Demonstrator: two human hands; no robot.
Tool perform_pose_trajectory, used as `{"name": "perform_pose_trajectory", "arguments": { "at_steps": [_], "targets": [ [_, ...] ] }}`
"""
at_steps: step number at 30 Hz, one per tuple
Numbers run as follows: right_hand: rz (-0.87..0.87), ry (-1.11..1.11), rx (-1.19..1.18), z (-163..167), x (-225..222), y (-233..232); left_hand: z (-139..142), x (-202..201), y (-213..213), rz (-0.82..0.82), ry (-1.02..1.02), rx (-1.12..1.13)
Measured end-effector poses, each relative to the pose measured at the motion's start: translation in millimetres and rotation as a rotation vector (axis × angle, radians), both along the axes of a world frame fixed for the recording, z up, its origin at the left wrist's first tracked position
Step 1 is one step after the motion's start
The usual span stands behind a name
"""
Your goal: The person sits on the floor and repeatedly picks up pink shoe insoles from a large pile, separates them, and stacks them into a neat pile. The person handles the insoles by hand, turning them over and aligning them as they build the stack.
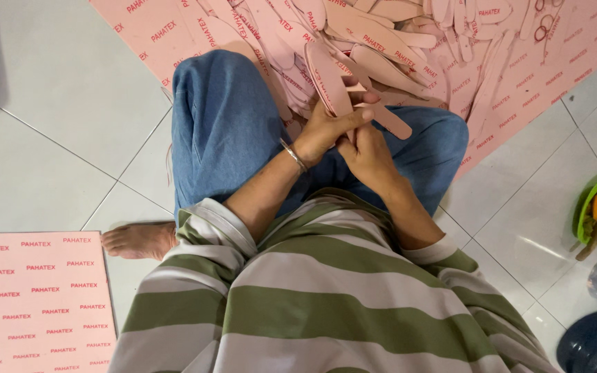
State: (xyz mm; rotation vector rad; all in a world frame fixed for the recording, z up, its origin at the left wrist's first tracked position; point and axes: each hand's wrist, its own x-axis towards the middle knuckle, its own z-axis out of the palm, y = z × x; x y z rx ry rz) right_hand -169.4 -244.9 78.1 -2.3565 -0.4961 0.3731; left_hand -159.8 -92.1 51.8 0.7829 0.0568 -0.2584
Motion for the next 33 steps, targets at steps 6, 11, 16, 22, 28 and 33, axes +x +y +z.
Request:
{"name": "perform_pose_trajectory", "arguments": {
  "at_steps": [6, 11, 16, 22, 28, 33],
  "targets": [
    [0.18, -0.017, 0.178, -18, 13, -11, -12, 6, -11, 0.361, 0.245, 0.072],
    [0.027, -0.078, 0.043, -2, 43, -17, -26, 31, 26, 0.839, 0.237, 0.025],
    [-0.061, -0.254, -0.158, -16, 53, -20, -21, 30, 32, 0.765, 0.343, 0.227],
    [-0.392, 0.556, 0.731, -7, 51, -43, -8, 28, 18, 0.493, 0.4, 0.147],
    [-0.326, 0.751, 0.835, 34, 37, -35, 1, 23, 15, 0.293, 0.284, 0.219],
    [-0.27, 0.721, 0.833, 45, 33, -24, 6, 23, 18, 0.304, 0.209, 0.166]
  ]
}}
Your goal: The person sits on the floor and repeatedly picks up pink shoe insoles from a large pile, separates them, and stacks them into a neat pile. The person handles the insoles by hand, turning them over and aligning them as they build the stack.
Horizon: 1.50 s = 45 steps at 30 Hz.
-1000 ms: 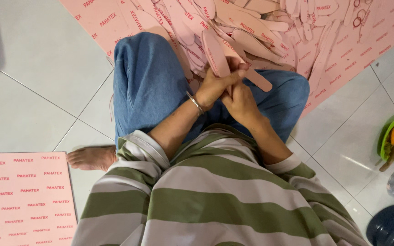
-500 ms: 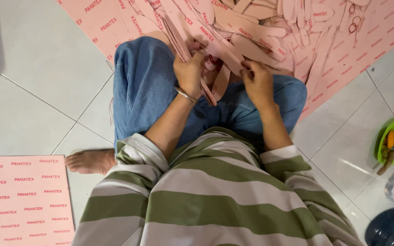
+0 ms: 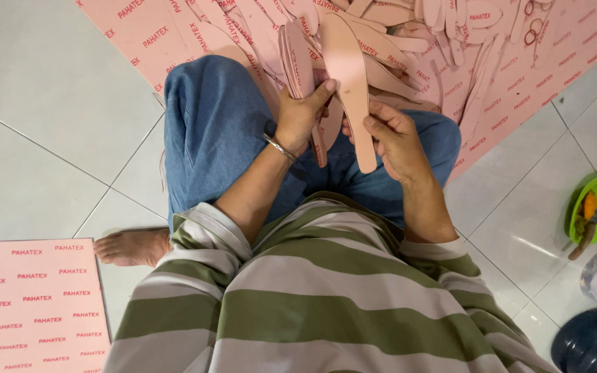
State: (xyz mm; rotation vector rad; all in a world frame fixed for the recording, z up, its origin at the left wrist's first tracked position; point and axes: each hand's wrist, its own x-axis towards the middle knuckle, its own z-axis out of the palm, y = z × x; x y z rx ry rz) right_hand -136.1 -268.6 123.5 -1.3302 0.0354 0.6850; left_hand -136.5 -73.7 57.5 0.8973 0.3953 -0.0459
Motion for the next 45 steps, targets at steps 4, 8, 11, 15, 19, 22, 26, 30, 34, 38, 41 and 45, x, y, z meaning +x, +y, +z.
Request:
{"name": "perform_pose_trajectory", "arguments": {
  "at_steps": [4, 8, 11, 15, 19, 22, 26, 30, 34, 38, 41, 45],
  "targets": [
    [-0.004, -0.005, -0.017, 0, -1, 2, 2, 0, 2, 0.0, -0.011, -0.015],
    [-0.013, -0.005, -0.046, -1, -1, 2, 2, 0, 2, 0.007, -0.002, -0.045],
    [-0.016, -0.009, -0.042, -3, 0, 3, 0, 1, 2, 0.023, 0.008, -0.075],
    [0.002, -0.015, -0.022, -7, 0, 3, -2, 1, 2, 0.07, 0.0, -0.069],
    [-0.012, 0.004, -0.027, -10, 2, 5, -3, 3, 0, 0.103, 0.005, -0.046],
    [-0.02, 0.011, -0.025, -11, 4, 8, -4, 3, 1, 0.116, 0.018, -0.029],
    [-0.022, 0.024, -0.015, -17, 4, 7, -8, 3, 1, 0.137, 0.012, -0.006],
    [-0.06, 0.093, -0.011, -44, 11, -3, -18, 6, -2, 0.231, 0.081, 0.045],
    [0.059, -0.472, -0.523, -92, 47, -15, -31, 6, 2, 0.36, -0.021, 0.153],
    [0.196, -0.79, -0.99, -121, 84, -22, -34, 9, 2, 0.36, -0.072, 0.085],
    [0.177, -0.862, -1.165, -120, 106, -12, -28, 11, 1, 0.34, 0.06, 0.015],
    [0.174, -0.816, -1.354, -103, 140, 1, -19, 13, 3, 0.326, 0.112, -0.037]
  ]
}}
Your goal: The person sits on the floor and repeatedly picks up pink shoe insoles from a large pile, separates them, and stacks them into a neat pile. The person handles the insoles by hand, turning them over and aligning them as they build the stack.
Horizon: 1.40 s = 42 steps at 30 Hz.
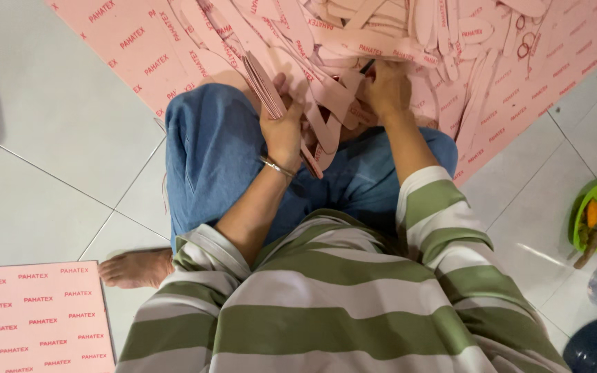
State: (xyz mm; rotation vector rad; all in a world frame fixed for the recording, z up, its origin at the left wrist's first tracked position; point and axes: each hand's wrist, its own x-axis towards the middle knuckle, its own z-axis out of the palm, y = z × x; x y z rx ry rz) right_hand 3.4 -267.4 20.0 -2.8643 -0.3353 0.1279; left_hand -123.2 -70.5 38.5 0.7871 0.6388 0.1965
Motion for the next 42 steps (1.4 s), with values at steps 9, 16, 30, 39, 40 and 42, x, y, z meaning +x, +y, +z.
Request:
{"name": "perform_pose_trajectory", "arguments": {
  "at_steps": [9, 16, 30, 39, 40, 42],
  "targets": [
    [0.097, 0.005, -0.076, 3, 87, 1, -6, 7, -11, 0.002, 0.12, 0.049],
    [0.087, 0.193, -0.135, 3, 139, 4, -2, 19, -6, -0.04, 0.123, 0.073],
    [-0.124, 0.209, -0.103, -9, 131, 7, 9, 17, -3, -0.084, 0.18, 0.042],
    [-0.203, 0.439, 0.027, -9, 129, 7, 1, 20, -8, -0.088, 0.169, -0.017],
    [-0.16, 0.392, 0.053, -8, 128, 6, 0, 20, -8, -0.074, 0.143, -0.025],
    [-0.071, 0.296, 0.105, -9, 124, 3, -1, 19, -7, -0.058, 0.107, -0.025]
  ]
}}
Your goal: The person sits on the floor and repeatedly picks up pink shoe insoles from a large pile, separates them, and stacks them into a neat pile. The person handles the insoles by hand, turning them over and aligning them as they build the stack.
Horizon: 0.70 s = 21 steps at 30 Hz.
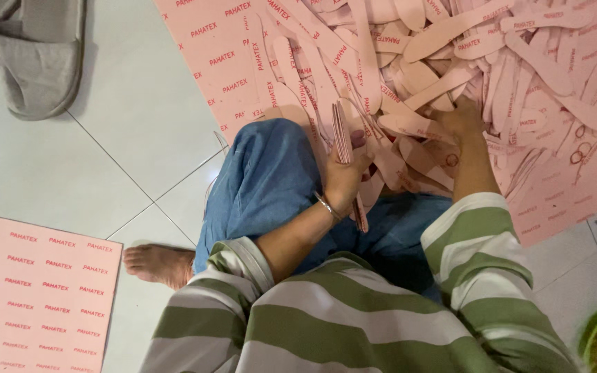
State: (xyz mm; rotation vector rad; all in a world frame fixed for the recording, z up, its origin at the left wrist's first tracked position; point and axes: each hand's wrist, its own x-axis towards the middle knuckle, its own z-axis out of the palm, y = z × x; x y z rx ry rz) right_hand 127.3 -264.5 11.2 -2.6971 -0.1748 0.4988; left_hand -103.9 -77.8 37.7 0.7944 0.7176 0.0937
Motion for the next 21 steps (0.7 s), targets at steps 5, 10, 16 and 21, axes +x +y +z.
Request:
{"name": "perform_pose_trajectory", "arguments": {
  "at_steps": [5, 10, 16, 21],
  "targets": [
    [-0.042, -0.004, 0.08, -2, -10, -3, 1, 2, 1, -0.011, 0.014, 0.027],
    [0.115, -0.273, -0.022, 6, -18, -4, 4, 4, 6, 0.0, 0.048, -0.006],
    [-0.014, -0.283, -0.069, 50, -29, -11, -9, 1, 2, 0.007, 0.065, -0.004],
    [0.095, -0.223, -0.177, 103, -20, -29, -30, 3, -5, 0.09, -0.075, -0.004]
  ]
}}
